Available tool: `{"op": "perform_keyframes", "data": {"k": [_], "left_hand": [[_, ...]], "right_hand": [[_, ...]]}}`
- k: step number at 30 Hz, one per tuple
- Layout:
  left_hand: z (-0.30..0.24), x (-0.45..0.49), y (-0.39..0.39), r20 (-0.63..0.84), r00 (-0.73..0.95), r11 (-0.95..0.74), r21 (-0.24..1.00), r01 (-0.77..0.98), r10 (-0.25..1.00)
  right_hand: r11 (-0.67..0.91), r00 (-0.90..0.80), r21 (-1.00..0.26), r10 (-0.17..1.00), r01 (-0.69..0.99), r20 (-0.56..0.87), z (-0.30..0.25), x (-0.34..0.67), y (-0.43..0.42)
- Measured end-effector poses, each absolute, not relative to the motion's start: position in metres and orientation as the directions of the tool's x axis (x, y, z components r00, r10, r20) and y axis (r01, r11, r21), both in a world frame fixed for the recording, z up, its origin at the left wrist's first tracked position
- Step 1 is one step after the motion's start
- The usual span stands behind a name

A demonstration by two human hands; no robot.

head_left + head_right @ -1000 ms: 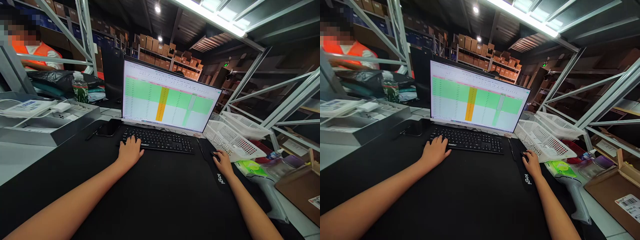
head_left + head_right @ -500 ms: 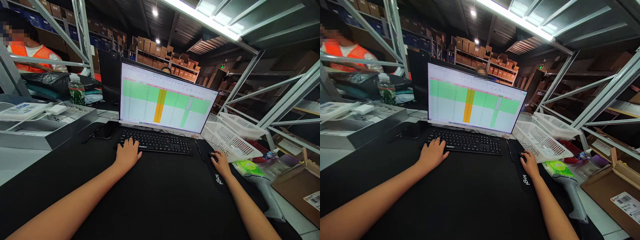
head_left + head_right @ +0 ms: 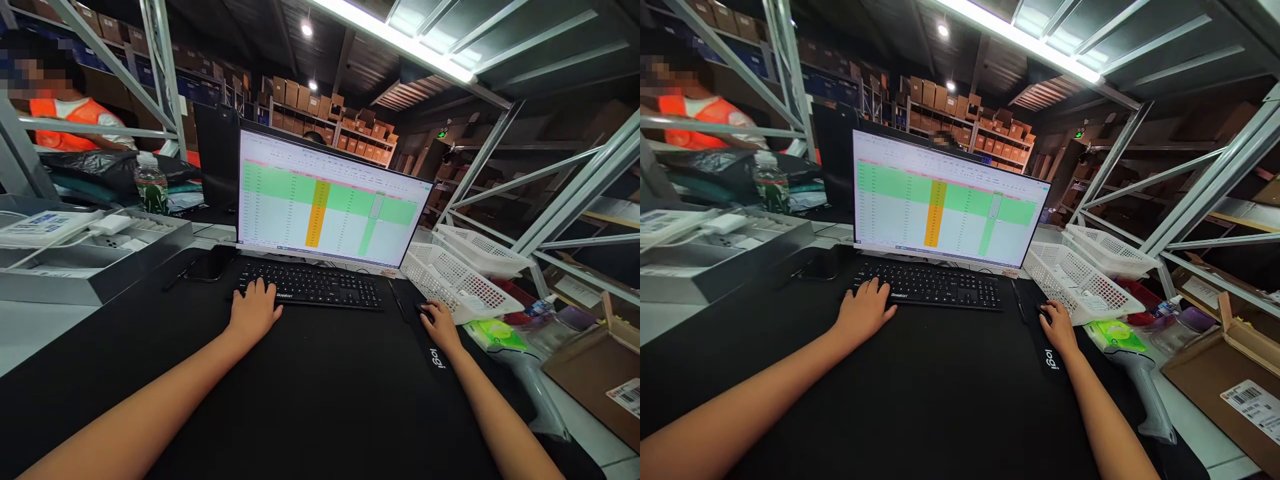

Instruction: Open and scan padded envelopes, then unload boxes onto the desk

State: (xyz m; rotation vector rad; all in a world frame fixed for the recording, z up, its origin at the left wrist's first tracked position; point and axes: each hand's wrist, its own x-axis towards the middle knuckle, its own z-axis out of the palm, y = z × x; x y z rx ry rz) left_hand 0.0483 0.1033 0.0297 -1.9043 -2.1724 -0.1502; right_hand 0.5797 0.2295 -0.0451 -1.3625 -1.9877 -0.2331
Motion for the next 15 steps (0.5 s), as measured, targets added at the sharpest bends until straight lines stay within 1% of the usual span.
{"op": "perform_keyframes", "data": {"k": [9, 15], "left_hand": [[0.0274, 0.0460, 0.1058, 0.258, -0.109, 0.140, -0.106, 0.984, 0.960], [0.0285, 0.0443, 0.1046, 0.264, -0.066, 0.107, -0.140, 0.984, 0.962]], "right_hand": [[0.414, -0.164, -0.280, 0.764, 0.866, 0.624, -0.0435, 0.5751, 0.2281], [0.414, -0.157, -0.293, 0.768, 0.862, 0.621, -0.0386, 0.5698, 0.2250]]}}
